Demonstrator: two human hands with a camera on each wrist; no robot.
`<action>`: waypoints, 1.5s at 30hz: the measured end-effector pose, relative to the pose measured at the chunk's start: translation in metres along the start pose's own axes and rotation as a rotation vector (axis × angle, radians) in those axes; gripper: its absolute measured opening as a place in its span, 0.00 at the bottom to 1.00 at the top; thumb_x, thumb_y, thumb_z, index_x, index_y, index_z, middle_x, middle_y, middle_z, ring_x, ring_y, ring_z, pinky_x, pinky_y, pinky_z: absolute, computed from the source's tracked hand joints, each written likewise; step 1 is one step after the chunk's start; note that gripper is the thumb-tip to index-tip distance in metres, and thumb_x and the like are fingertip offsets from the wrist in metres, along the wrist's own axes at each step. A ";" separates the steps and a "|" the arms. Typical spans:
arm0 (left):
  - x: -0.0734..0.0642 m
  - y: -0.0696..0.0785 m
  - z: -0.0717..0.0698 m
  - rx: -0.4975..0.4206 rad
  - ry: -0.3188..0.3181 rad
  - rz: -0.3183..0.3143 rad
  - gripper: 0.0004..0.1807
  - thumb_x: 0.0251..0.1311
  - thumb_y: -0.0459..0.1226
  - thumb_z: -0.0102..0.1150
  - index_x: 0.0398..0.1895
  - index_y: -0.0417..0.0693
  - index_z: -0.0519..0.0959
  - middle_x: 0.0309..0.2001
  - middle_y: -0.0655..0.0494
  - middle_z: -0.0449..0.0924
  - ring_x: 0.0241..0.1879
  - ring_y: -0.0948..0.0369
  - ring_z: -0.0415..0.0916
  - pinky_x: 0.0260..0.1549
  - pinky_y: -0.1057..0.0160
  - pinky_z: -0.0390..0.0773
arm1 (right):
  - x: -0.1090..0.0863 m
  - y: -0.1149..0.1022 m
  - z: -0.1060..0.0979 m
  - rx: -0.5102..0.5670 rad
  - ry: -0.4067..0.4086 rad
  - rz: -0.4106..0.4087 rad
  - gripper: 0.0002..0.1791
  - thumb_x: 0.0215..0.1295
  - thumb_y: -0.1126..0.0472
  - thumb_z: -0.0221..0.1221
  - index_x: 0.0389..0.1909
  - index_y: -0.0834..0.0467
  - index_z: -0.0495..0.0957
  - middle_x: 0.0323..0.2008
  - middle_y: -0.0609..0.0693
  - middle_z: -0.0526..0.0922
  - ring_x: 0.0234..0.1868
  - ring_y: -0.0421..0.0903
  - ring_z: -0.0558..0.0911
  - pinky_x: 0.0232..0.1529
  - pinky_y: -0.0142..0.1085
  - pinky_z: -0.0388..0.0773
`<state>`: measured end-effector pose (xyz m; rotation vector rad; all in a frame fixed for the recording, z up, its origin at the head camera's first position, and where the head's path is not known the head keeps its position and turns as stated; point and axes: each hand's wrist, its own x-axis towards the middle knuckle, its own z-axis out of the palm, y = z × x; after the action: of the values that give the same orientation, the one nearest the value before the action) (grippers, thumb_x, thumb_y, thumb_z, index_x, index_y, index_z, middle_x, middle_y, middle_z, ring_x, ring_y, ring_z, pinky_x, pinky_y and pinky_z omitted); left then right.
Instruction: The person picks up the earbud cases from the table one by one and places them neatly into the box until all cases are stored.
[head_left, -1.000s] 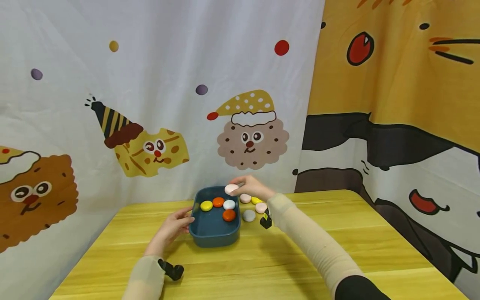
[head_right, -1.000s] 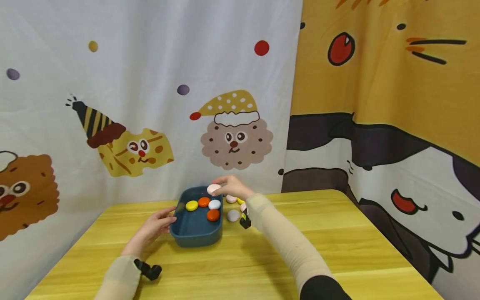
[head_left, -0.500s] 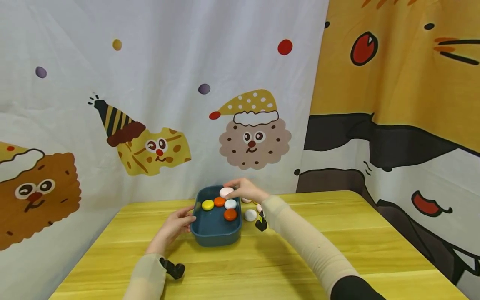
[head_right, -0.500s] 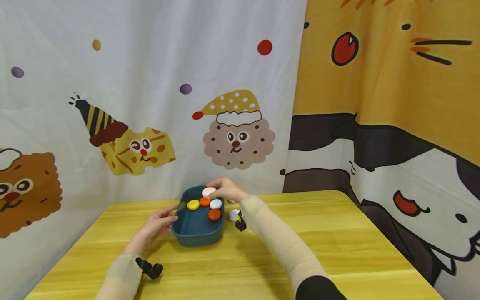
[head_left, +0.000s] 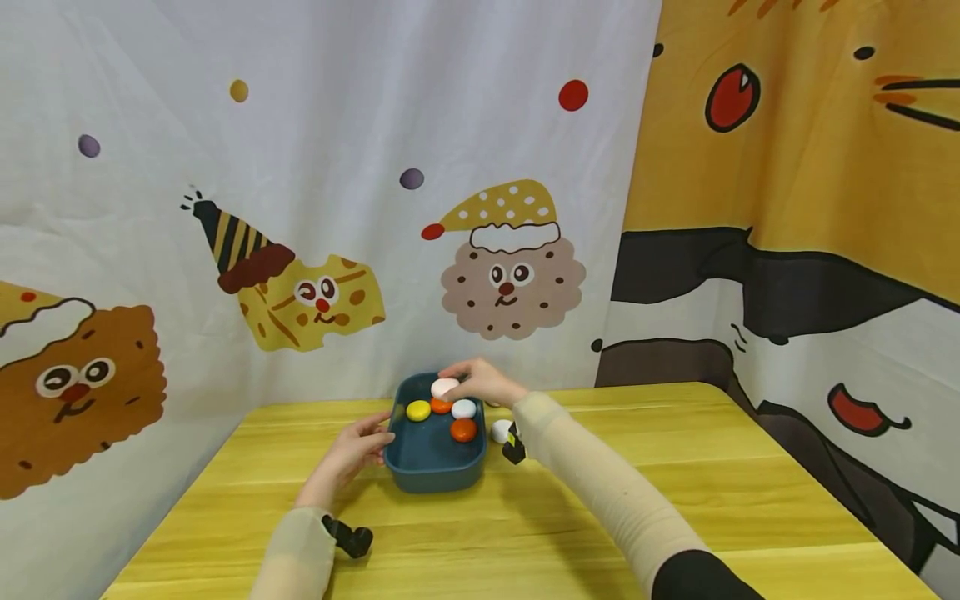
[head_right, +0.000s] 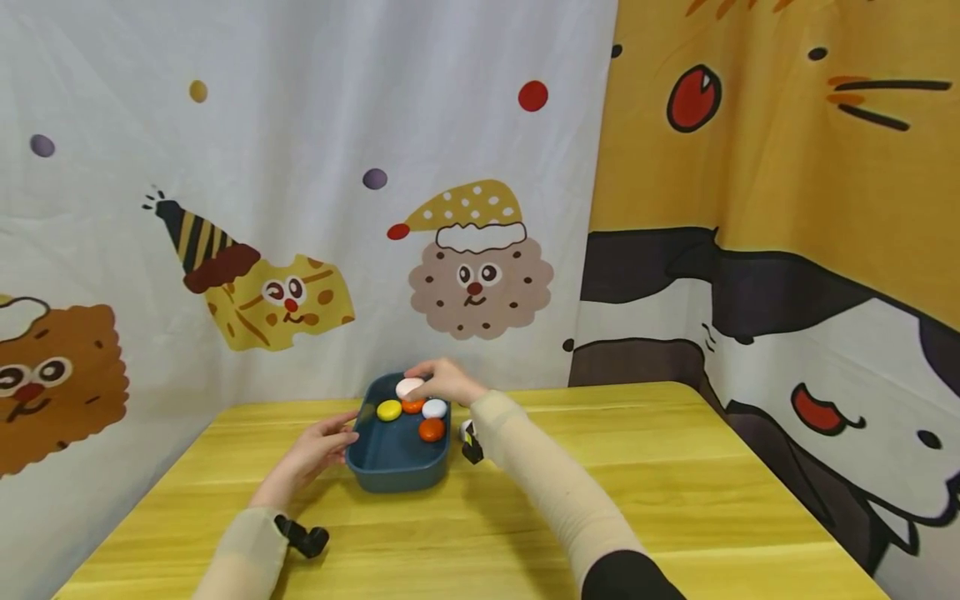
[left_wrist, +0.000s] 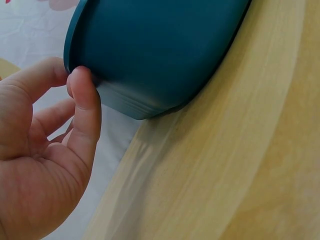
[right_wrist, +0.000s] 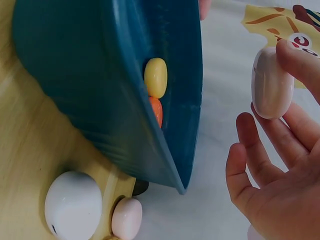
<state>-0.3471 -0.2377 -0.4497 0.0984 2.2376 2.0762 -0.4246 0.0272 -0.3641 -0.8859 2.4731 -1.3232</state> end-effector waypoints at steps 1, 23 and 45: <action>0.000 0.000 0.000 -0.001 0.000 0.000 0.33 0.65 0.30 0.56 0.72 0.35 0.59 0.45 0.47 0.71 0.24 0.62 0.69 0.27 0.63 0.78 | 0.001 0.000 0.001 0.000 0.001 -0.002 0.27 0.55 0.55 0.71 0.57 0.56 0.80 0.55 0.49 0.80 0.58 0.49 0.75 0.55 0.39 0.74; 0.002 -0.001 0.002 0.013 0.031 -0.008 0.31 0.64 0.28 0.55 0.71 0.37 0.62 0.43 0.46 0.73 0.24 0.61 0.70 0.25 0.66 0.77 | 0.016 -0.008 0.013 -0.045 0.001 0.020 0.28 0.56 0.53 0.69 0.58 0.55 0.79 0.54 0.47 0.80 0.55 0.46 0.76 0.55 0.39 0.72; 0.001 -0.001 0.001 0.000 0.020 0.009 0.31 0.64 0.27 0.54 0.71 0.35 0.61 0.43 0.45 0.73 0.25 0.61 0.70 0.25 0.66 0.77 | 0.031 -0.013 0.025 -0.038 -0.001 0.048 0.28 0.56 0.54 0.70 0.59 0.57 0.79 0.54 0.48 0.80 0.55 0.47 0.76 0.54 0.39 0.73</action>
<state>-0.3483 -0.2362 -0.4511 0.0876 2.2525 2.0911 -0.4334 -0.0141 -0.3649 -0.8296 2.5101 -1.2643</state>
